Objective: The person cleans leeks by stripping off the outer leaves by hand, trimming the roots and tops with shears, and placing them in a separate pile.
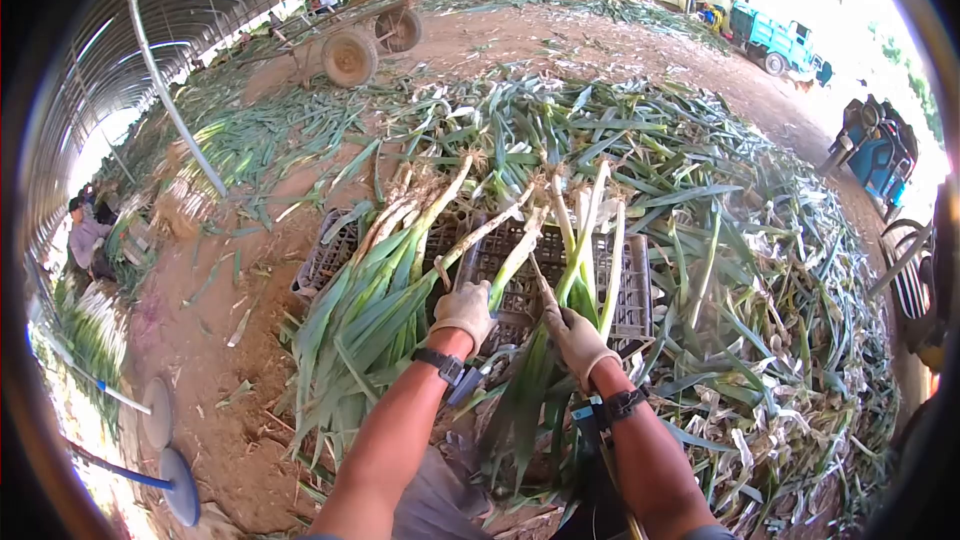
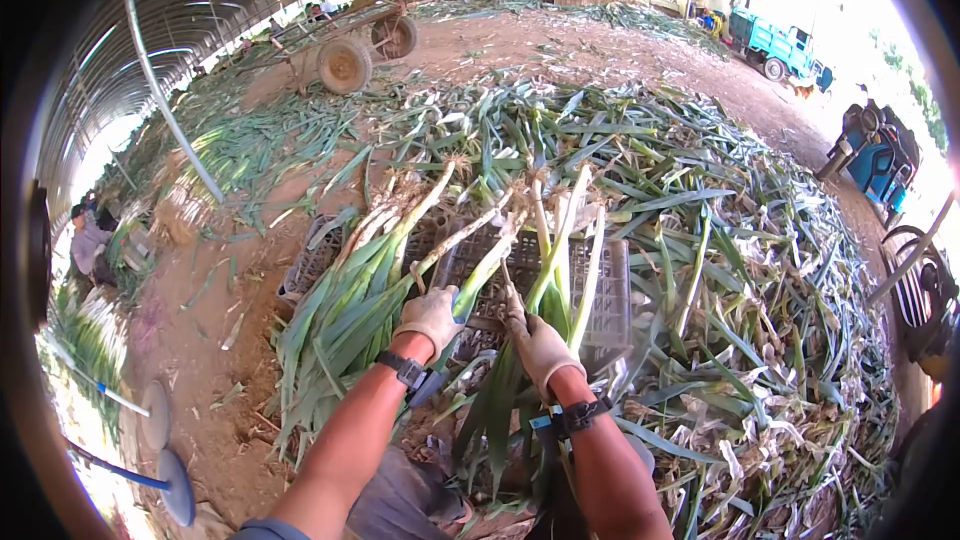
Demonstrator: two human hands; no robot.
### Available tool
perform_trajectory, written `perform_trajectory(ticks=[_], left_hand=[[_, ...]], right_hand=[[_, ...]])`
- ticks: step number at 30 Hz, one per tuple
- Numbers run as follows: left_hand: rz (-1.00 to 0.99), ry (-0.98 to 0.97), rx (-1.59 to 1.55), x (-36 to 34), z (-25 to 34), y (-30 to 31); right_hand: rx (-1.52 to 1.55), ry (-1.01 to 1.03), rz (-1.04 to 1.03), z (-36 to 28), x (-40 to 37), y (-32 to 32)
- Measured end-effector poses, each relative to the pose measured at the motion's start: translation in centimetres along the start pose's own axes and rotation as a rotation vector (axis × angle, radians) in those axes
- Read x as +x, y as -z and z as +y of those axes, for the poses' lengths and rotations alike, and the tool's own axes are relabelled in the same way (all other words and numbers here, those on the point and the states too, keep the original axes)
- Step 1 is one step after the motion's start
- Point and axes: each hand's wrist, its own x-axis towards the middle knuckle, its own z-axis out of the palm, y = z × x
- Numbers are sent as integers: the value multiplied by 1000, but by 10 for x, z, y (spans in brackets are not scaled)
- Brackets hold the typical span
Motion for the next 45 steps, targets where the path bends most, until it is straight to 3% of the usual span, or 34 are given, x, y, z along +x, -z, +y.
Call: perform_trajectory(ticks=[11, 22, 26, 33, 35, 37, 38, 39, 41, 43, 45], left_hand=[[-12, -10, -66, -22, -19, 10], [-37, 28, -116, -34, -30, 17], [-19, 5, -114, -39, -29, 24], [44, -28, -236, -41, -27, 28], [55, -11, -280, -38, -20, 30], [209, -24, -397, -29, -17, 21], [128, -16, -570, -21, -4, 38], [269, -88, -644, -10, 1, 25], [323, -133, -743, 11, 26, 16], [177, -49, -909, 25, 56, 15], [176, 2, -1047, 41, 74, -12]], right_hand=[[-293, -130, 50, -19, 82, 4], [-440, -130, 88, -30, 93, 4], [-362, -150, 199, -6, 106, 9], [-274, -75, 134, -9, 77, 23], [-65, -25, 101, -8, 60, 32], [20, 0, 58, -10, 34, 41], [138, -116, -20, -43, -10, 53], [259, -232, -103, -62, -33, 57], [410, -176, -48, -15, -32, 59], [562, -118, 7, 13, -34, 62], [938, -199, 15, 25, -36, 60]])
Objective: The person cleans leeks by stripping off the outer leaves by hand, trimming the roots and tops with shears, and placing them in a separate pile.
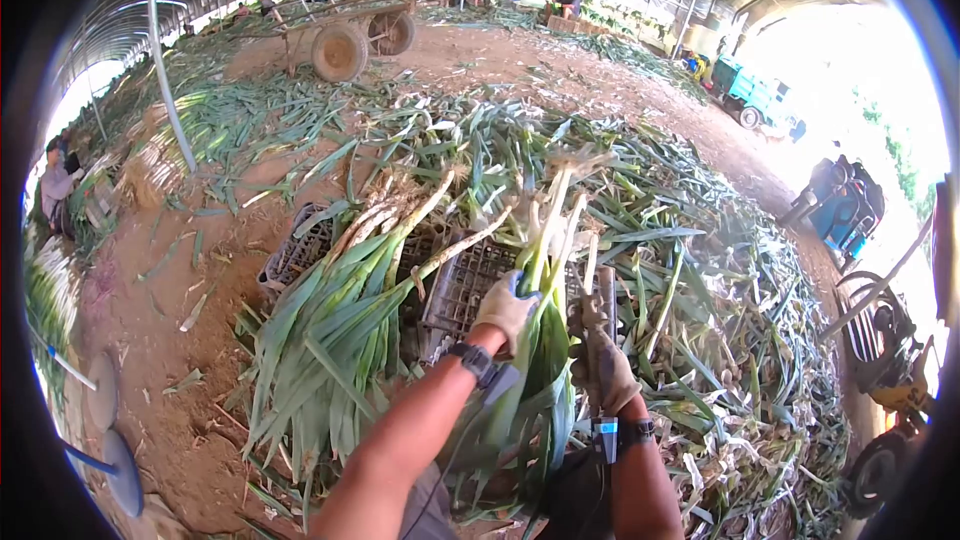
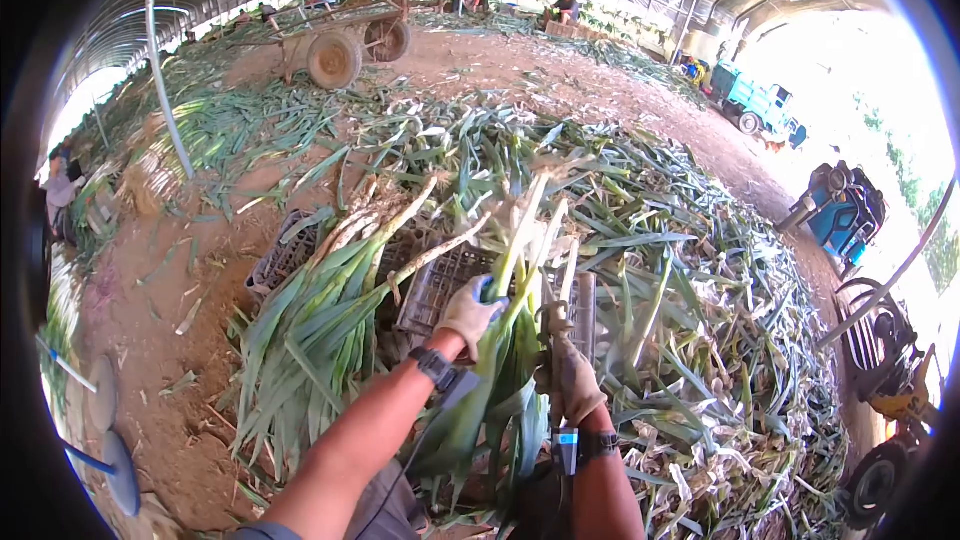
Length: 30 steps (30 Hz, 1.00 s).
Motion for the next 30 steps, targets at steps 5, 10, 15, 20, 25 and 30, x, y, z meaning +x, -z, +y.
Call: perform_trajectory(ticks=[5, 10, 15, 20, 25, 30], left_hand=[[-180, -162, 218, 13, -78, -20], [201, 98, 755, -10, -65, 100], [354, 108, 1036, -12, -132, 157], [107, 202, 1136, 2, -121, 153], [-46, 307, 1041, 15, -106, 152], [-68, 224, 1040, 12, -81, 133]], right_hand=[[-201, 13, 35, 3, -13, -24], [-534, -59, -99, -8, -25, -73], [-575, -138, -221, -4, -29, -91], [-695, -129, -274, 10, -31, -107], [-718, -209, -333, 24, -31, -125], [-599, -136, -313, 45, -20, -130]])
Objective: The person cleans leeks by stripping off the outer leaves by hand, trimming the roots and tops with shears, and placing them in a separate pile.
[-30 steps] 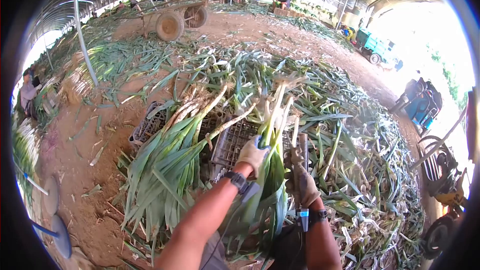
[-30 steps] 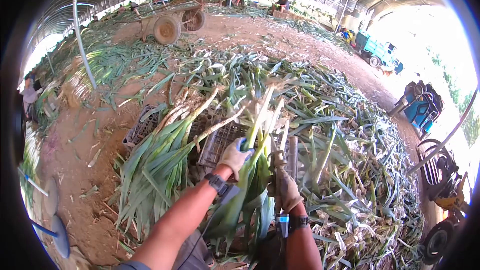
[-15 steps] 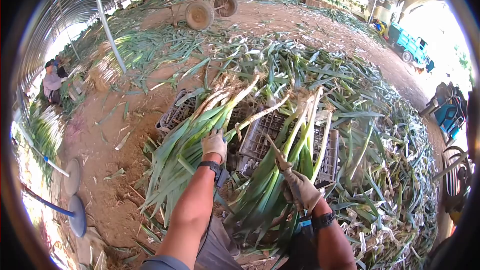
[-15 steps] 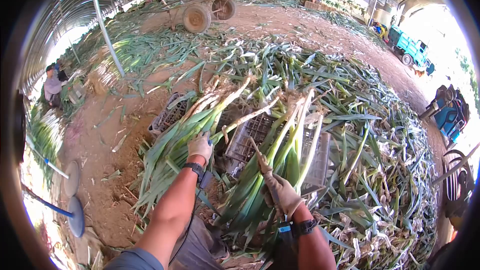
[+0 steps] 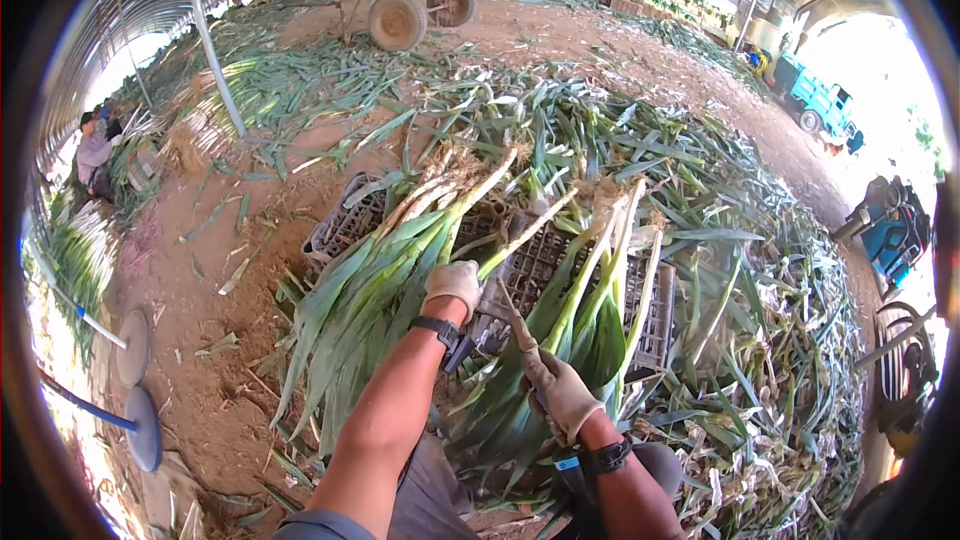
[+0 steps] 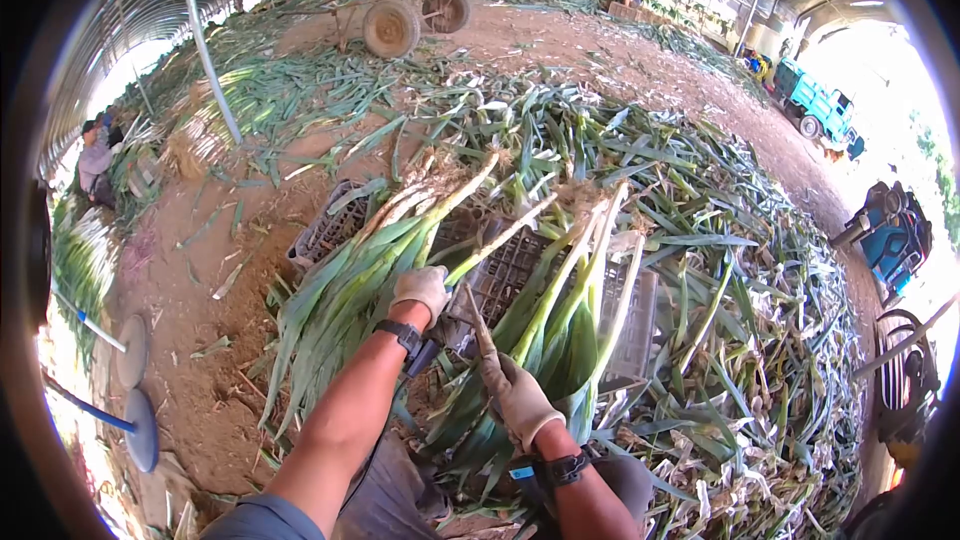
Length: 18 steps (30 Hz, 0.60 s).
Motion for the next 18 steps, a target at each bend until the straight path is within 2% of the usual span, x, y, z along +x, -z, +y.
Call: perform_trajectory(ticks=[2, 4, 8, 10, 16, 17, 18], left_hand=[[79, -65, -26, 0, 12, 2], [87, -115, -25, -5, 25, 5], [18, -153, -8, -16, 33, 7], [-42, -136, -65, -22, 36, 9], [-107, -150, -188, -44, 31, 13], [-119, -148, -197, -47, 30, 14], [-132, -146, -206, -50, 29, 15]], right_hand=[[-10, 135, 91, 11, 8, -2], [15, 78, 129, 8, 7, -1], [4, 90, 201, 20, 18, 3], [-54, 173, 248, 24, 20, 4], [-193, 133, 348, 21, 24, 14], [-158, 222, 383, 31, 36, 17], [-160, 223, 387, 40, 48, 23]])
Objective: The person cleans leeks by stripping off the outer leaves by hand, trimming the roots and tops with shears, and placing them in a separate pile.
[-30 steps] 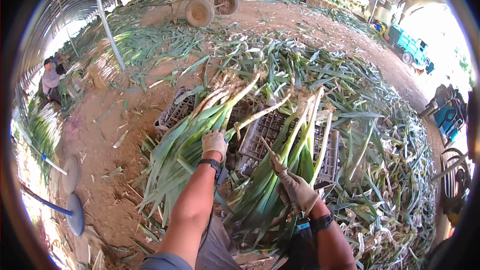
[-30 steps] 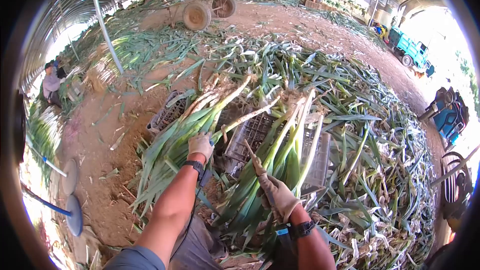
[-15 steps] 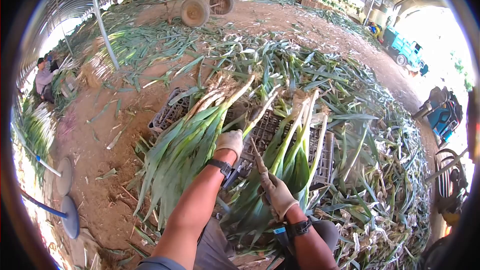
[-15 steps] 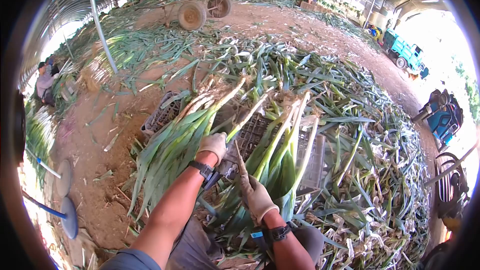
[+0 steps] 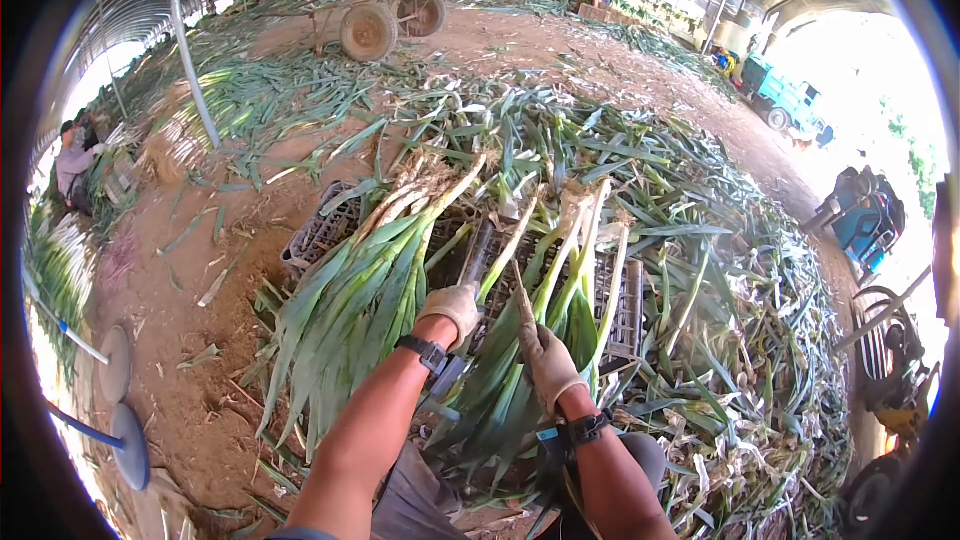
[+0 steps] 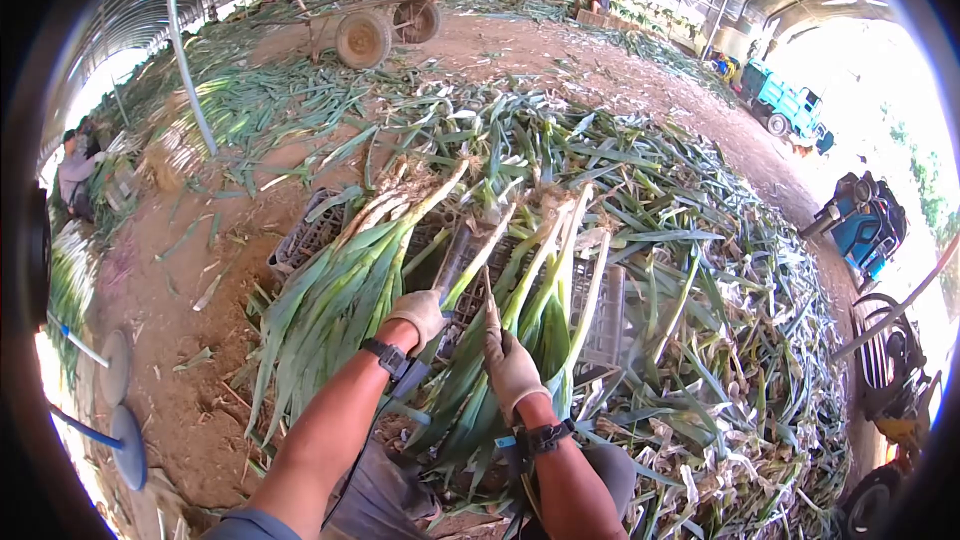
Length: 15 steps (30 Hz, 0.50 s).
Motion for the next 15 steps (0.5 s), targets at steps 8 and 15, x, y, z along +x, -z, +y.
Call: perform_trajectory(ticks=[8, 15], left_hand=[[-32, -45, -121, -21, -12, -9], [-133, -17, -164, -15, -15, -2]], right_hand=[[-209, 15, 26, -10, 21, 15], [133, -67, -244, -29, -115, 12]])
